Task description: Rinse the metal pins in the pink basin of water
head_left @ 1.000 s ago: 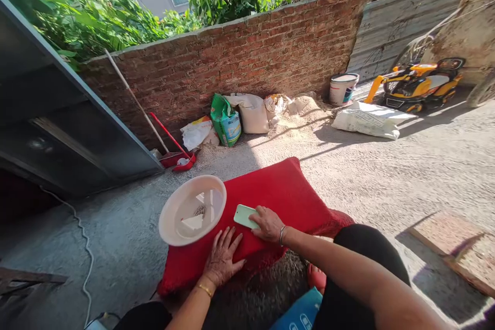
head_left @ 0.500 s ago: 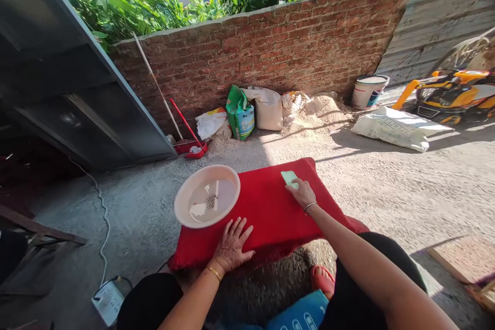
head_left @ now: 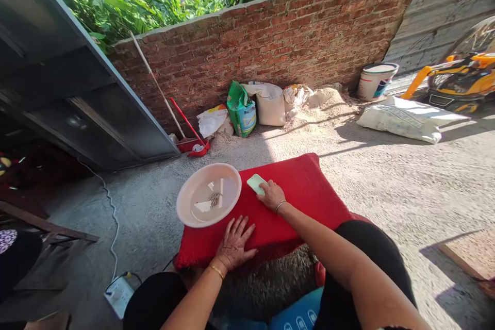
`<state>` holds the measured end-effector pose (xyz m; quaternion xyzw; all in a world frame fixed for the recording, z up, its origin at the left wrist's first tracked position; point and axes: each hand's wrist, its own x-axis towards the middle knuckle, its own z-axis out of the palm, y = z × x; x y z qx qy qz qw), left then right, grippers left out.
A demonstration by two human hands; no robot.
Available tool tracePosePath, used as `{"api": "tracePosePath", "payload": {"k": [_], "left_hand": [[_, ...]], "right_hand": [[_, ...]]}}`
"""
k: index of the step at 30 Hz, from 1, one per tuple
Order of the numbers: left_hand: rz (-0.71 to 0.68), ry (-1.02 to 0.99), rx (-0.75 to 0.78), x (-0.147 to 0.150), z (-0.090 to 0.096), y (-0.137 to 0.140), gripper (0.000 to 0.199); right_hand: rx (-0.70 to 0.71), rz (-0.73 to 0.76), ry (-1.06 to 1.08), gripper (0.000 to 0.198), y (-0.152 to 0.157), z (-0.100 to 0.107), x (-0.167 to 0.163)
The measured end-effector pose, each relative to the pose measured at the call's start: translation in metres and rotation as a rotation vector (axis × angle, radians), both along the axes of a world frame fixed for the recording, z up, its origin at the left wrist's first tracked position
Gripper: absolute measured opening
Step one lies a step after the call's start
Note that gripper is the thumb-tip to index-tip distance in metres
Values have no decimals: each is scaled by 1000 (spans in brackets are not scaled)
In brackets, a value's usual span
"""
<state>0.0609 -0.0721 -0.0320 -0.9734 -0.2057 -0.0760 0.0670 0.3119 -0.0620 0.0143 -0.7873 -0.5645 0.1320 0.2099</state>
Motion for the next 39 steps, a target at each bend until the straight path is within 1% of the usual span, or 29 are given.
{"api": "tracePosePath", "payload": {"k": [3,5,8,10,11,12,14,15,18,20,22,23,25,26,28,29,31,33,36,38,39], "left_hand": [[-12,-18,13,0,0,0,74],[-7,-30,11,0,0,-1,73],[-3,-45,4,1,-1,-1,74],[-6,-49,3,2,-1,-2,74],[-6,-50,3,2,-1,-2,74],[-6,-49,2,2,-1,-2,74],[-1,-47,-7,2,-1,-2,74],[1,-44,-15,2,-1,-2,75],[8,-28,-40,1,-2,-2,77],[14,-19,-45,0,-2,-2,78],[18,-17,-40,0,-1,-3,78],[15,-16,-36,0,-1,-3,77],[7,-13,-31,0,0,-4,76],[4,-13,-31,0,0,-5,76],[3,-17,-32,0,-1,-5,76],[4,-20,-32,0,-2,-5,76],[-1,-27,-30,0,-5,-4,77],[-9,-35,-30,-1,-8,-3,78],[-15,-57,-32,0,-9,-2,77],[-15,-78,-31,1,-7,-3,76],[-15,-87,-29,1,-6,-3,76]], "right_hand": [[-30,-153,-32,45,-18,3,56],[-46,-291,-38,47,-37,4,98],[-25,-606,32,49,-69,3,151],[-8,-793,81,52,-83,3,172],[-6,-840,89,53,-86,3,176],[-5,-853,90,54,-85,4,176],[15,-794,91,52,-72,8,161],[26,-713,79,50,-61,10,147],[33,-339,-3,47,-19,18,86],[35,-159,-27,44,9,20,40],[37,-60,-24,41,34,19,1],[33,-26,-22,40,44,18,-14],[15,14,-15,39,60,14,-29],[2,19,-13,39,65,13,-28],[-23,-2,-14,41,67,11,-10],[-36,-33,-19,42,64,10,6],[-64,-141,-35,43,49,12,49],[-102,-310,-48,44,24,18,100],[-164,-608,-51,49,-26,30,172],[-190,-768,-52,53,-62,35,206],[-186,-813,-60,53,-79,36,217]]}}
